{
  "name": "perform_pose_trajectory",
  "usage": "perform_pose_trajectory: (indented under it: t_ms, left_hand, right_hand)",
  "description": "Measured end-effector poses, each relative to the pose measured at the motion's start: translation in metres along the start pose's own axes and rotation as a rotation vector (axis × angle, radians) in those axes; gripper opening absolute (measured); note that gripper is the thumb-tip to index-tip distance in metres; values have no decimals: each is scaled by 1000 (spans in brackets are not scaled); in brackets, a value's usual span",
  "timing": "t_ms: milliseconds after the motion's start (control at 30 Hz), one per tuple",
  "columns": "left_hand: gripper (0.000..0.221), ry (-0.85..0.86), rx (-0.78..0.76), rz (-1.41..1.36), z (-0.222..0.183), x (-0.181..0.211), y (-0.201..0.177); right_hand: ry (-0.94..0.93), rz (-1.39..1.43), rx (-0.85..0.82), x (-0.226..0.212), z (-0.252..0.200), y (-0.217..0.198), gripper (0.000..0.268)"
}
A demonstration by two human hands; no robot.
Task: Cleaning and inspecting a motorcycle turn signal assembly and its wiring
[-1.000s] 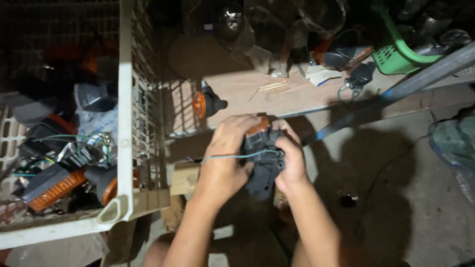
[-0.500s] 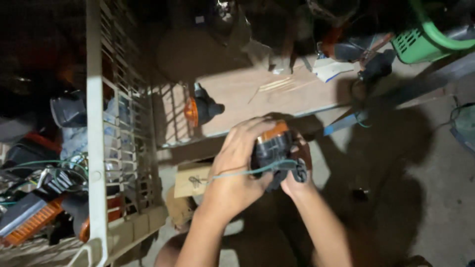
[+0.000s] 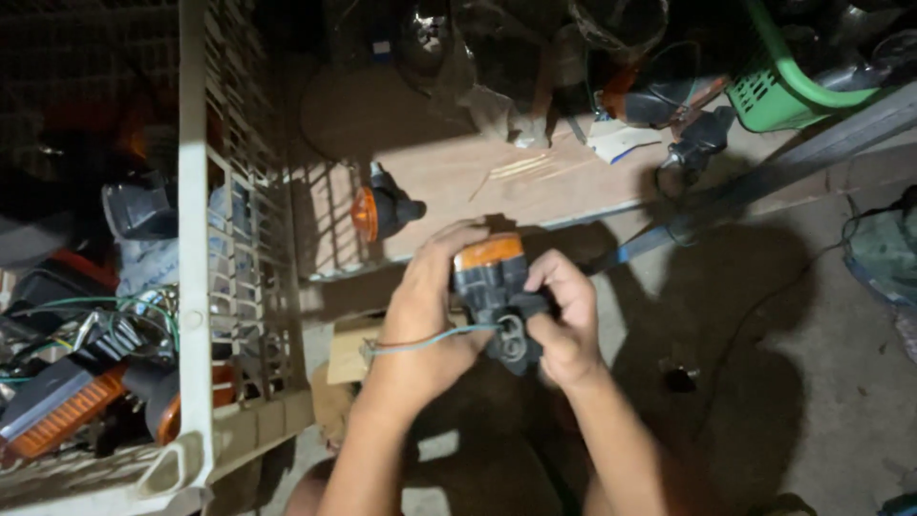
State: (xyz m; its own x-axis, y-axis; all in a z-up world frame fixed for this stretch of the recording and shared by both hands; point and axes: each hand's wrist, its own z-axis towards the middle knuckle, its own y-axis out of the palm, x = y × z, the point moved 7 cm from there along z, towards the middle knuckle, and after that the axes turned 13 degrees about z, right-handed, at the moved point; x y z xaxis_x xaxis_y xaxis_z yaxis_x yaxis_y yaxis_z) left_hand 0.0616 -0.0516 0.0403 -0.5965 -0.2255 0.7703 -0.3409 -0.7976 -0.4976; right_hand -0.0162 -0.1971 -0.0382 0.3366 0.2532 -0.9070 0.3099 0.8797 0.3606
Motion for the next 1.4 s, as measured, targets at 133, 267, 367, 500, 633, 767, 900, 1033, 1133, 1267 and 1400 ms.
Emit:
perform_pose_trajectory:
  t_ms: [133,267,367,500,633,767,900,1033,1133,1267,1400]
  left_hand:
    - [74,32,9,-71,-1,0,-3]
    - [74,-18,37,-109,-3,-7,-5]
    - [78,-60,36,-162,-5,-12,-5]
    - [77,-42,24,-203,-6,-10,-10]
    - [72,-41,-5,-190,-7,-14,-8]
    - [72,103,85,-62,-7,-17,-11]
    - [64,218,132,26,-7,-5,-17]
    - [67,229,90,23,-11,-1,-17]
    - [67,231,54,-28,-12,1,-14]
    - [73,195,15,6,-13,0,-14]
    - [73,173,5,-18,-16,-5,-9]
  right_hand:
    - [19,8,-43,-4,-2,8,28]
    - [26,-5,-81,-16,-3,18,27]
    - [22,31,-96,-21,-3,23,27]
    - [41,40,-101,-22,-5,22,27]
    - [-15,-159,-82,-32,-5,39,20]
    - [-308,-603,127,-50,-10,45,16]
    - [-318,-606,128,-44,-12,45,14]
    - [-222,-422,122,-20,-22,32,20]
    - [-205,-328,81,-20,-24,29,22]
    - [-13,-414,13,-19,-21,23,22]
    - [21,-449,33,-19,-28,25,20]
